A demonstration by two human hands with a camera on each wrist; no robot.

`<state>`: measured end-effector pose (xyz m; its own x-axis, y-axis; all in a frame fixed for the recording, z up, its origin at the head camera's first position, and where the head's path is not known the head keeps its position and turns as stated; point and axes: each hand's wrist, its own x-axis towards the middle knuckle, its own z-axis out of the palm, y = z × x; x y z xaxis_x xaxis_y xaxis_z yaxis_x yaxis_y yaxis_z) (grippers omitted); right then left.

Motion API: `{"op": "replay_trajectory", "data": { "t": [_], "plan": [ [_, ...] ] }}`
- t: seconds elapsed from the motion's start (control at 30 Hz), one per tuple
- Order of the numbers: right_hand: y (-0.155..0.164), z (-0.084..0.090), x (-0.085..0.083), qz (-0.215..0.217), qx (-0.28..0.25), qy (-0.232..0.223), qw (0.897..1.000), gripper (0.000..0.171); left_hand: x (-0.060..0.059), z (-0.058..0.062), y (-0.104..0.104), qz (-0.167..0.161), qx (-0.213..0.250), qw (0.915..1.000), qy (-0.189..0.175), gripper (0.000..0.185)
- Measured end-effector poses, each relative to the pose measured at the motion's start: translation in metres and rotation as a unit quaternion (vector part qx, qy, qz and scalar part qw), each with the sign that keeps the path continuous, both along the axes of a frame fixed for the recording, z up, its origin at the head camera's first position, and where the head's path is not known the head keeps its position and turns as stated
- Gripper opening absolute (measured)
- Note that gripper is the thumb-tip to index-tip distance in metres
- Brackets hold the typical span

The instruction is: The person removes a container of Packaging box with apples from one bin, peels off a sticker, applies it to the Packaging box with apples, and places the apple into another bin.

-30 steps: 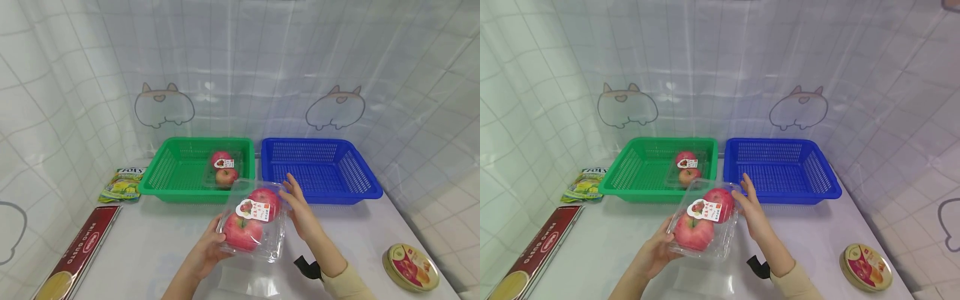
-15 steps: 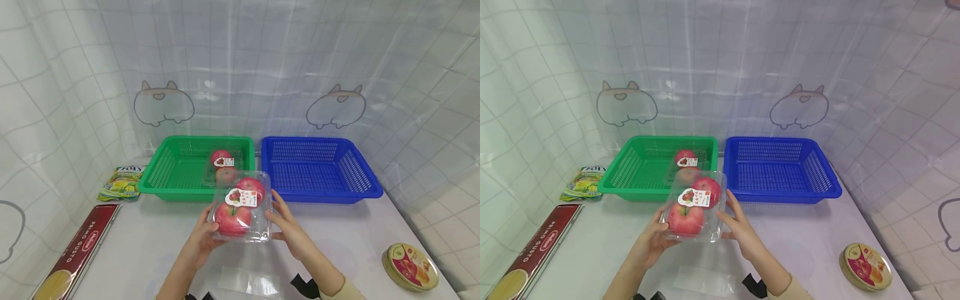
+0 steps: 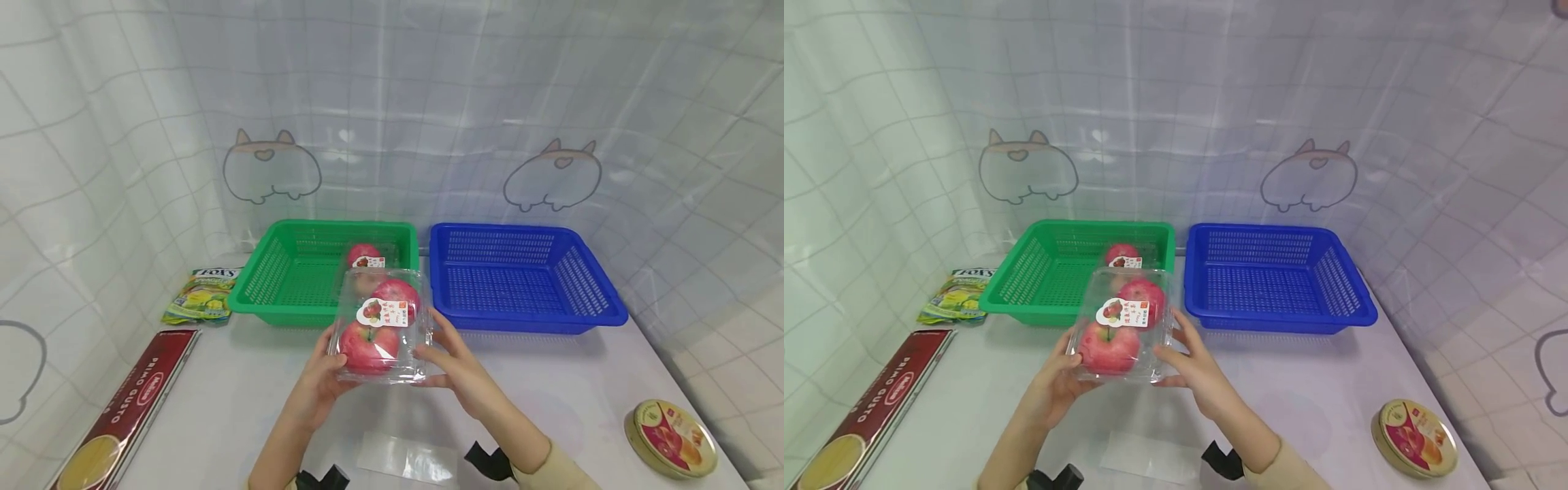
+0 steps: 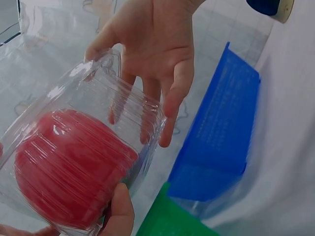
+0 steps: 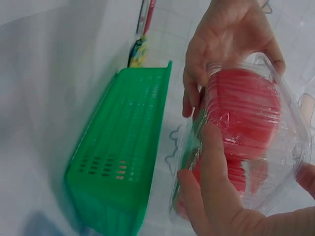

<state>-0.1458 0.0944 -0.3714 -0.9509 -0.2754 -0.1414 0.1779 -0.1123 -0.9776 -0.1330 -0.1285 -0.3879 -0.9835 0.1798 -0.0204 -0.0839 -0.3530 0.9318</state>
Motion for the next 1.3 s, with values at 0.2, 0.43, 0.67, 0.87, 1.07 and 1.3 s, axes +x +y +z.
{"op": "replay_trajectory", "data": {
  "t": [0.2, 0.43, 0.67, 0.87, 1.07, 1.3],
  "plan": [
    [-0.016, 0.007, -0.013, -0.005, -0.014, 0.000, 1.000, 0.069, -0.007, 0.007, -0.012, 0.003, -0.014, 0.9999, 0.000, 0.064],
    [-0.036, 0.011, -0.034, -0.008, -0.039, -0.006, 0.999, 0.068, -0.022, 0.012, -0.026, 0.025, -0.023, 0.9994, -0.009, 0.065],
    [-0.057, 0.019, -0.064, -0.002, -0.051, -0.010, 0.999, 0.071, -0.025, 0.014, -0.044, 0.103, -0.092, 0.9903, 0.016, 0.059],
    [-0.071, 0.022, -0.087, 0.004, -0.047, -0.011, 0.999, 0.071, -0.031, 0.008, -0.066, 0.221, -0.182, 0.9578, 0.026, 0.056],
    [-0.083, 0.020, -0.100, 0.009, -0.050, -0.020, 0.999, 0.071, -0.051, -0.011, -0.093, 0.335, -0.273, 0.9009, 0.040, 0.062],
    [-0.102, 0.016, -0.117, 0.003, -0.053, -0.031, 0.998, 0.071, -0.077, -0.030, -0.120, 0.373, -0.318, 0.8713, -0.016, 0.071]
  ]
}}
